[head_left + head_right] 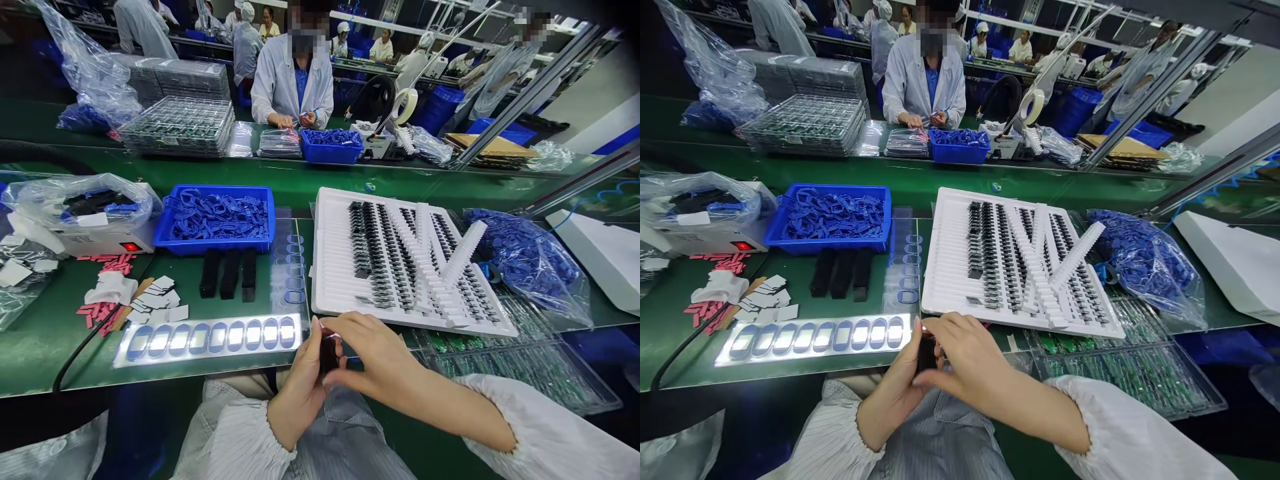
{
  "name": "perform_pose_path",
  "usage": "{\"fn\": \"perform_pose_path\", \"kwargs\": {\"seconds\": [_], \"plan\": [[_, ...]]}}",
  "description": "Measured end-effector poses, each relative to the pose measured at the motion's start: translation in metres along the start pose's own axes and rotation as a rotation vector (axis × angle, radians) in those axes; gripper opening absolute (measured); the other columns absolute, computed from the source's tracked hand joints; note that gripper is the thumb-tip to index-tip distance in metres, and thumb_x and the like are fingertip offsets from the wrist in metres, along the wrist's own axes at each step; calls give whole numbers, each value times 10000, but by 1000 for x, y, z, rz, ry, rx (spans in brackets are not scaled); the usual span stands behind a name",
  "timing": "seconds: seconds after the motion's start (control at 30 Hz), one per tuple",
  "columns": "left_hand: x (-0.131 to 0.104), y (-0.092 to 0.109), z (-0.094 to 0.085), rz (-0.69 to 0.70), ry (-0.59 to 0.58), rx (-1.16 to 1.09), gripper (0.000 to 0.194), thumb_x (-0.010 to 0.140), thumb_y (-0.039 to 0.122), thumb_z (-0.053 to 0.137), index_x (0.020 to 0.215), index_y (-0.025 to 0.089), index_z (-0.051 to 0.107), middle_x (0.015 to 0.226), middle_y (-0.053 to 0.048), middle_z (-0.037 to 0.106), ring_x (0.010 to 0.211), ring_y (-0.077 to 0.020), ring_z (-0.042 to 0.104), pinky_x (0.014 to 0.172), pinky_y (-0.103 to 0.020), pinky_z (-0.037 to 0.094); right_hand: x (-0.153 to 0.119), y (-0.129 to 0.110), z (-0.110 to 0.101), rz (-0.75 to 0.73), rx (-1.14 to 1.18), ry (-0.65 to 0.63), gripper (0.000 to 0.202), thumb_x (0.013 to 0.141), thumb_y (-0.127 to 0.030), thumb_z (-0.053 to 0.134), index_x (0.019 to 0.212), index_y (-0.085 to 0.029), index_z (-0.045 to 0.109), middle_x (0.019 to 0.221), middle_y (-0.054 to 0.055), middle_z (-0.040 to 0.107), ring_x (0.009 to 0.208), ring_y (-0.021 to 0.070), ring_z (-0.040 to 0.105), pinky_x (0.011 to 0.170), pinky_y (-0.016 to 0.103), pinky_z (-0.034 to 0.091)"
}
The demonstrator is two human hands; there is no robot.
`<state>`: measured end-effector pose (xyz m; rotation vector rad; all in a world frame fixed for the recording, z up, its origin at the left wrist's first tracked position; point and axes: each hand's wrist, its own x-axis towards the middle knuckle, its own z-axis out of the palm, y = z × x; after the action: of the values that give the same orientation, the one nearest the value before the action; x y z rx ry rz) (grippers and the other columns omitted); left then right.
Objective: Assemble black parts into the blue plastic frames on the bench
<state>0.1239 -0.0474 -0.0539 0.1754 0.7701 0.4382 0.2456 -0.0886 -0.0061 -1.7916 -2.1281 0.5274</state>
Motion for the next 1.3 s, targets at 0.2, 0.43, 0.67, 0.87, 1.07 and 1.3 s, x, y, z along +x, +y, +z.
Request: {"fn": "perform_pose_path", "kwargs": {"seconds": [0.2, 0.43, 0.67, 0.87, 1.07, 1.3], "plan": [[-5, 0, 5, 1, -47, -47, 453, 729, 565, 612, 881, 139, 631, 761, -32, 580, 656, -114, 501, 539, -199, 386, 2, -3, 7, -91, -181, 137, 448, 616, -335, 809, 978, -158, 614, 932, 48, 688, 906, 225, 602, 748, 352, 430], [-8, 4, 3, 46, -94, 3, 463, 752, 551, 592, 919, 121, 628, 799, -54, 611, 658, -106, 531, 556, -180, 427, 11, 1, -10, -121, -94, 40, 562, 652, -337, 786, 1117, -134, 544, 956, 91, 685, 857, 224, 622, 755, 348, 420], [-8, 3, 0, -3, -127, 24, 468, 713, 557, 624, 890, 124, 638, 728, -43, 625, 658, -112, 582, 609, -188, 492, 16, -2, -12, 46, 39, -85, 691, 605, -468, 783, 1166, -174, 506, 864, 50, 695, 800, 234, 618, 769, 372, 449], [-8, 10, -5, 15, -44, 13, 285, 831, 390, 574, 973, 147, 614, 758, -26, 629, 667, -86, 610, 693, -206, 543, 16, 43, -44, 83, -92, 90, 401, 742, -438, 684, 1053, -194, 614, 1043, 80, 658, 967, 240, 591, 754, 334, 487], [-7, 13, -3, 7, -23, -9, 298, 856, 408, 522, 943, 134, 602, 791, -41, 635, 731, -111, 647, 700, -209, 562, 9, 87, -54, 118, -370, -116, 125, 810, -225, 615, 901, -188, 693, 865, 57, 683, 825, 204, 605, 641, 296, 465], [-7, 11, -4, 25, -16, 0, 280, 840, 394, 557, 920, 131, 609, 757, -27, 631, 702, -100, 636, 681, -195, 563, 14, 85, -40, -15, -522, -83, 228, 887, -172, 459, 828, -154, 678, 795, 70, 657, 779, 212, 552, 659, 328, 437]]}}
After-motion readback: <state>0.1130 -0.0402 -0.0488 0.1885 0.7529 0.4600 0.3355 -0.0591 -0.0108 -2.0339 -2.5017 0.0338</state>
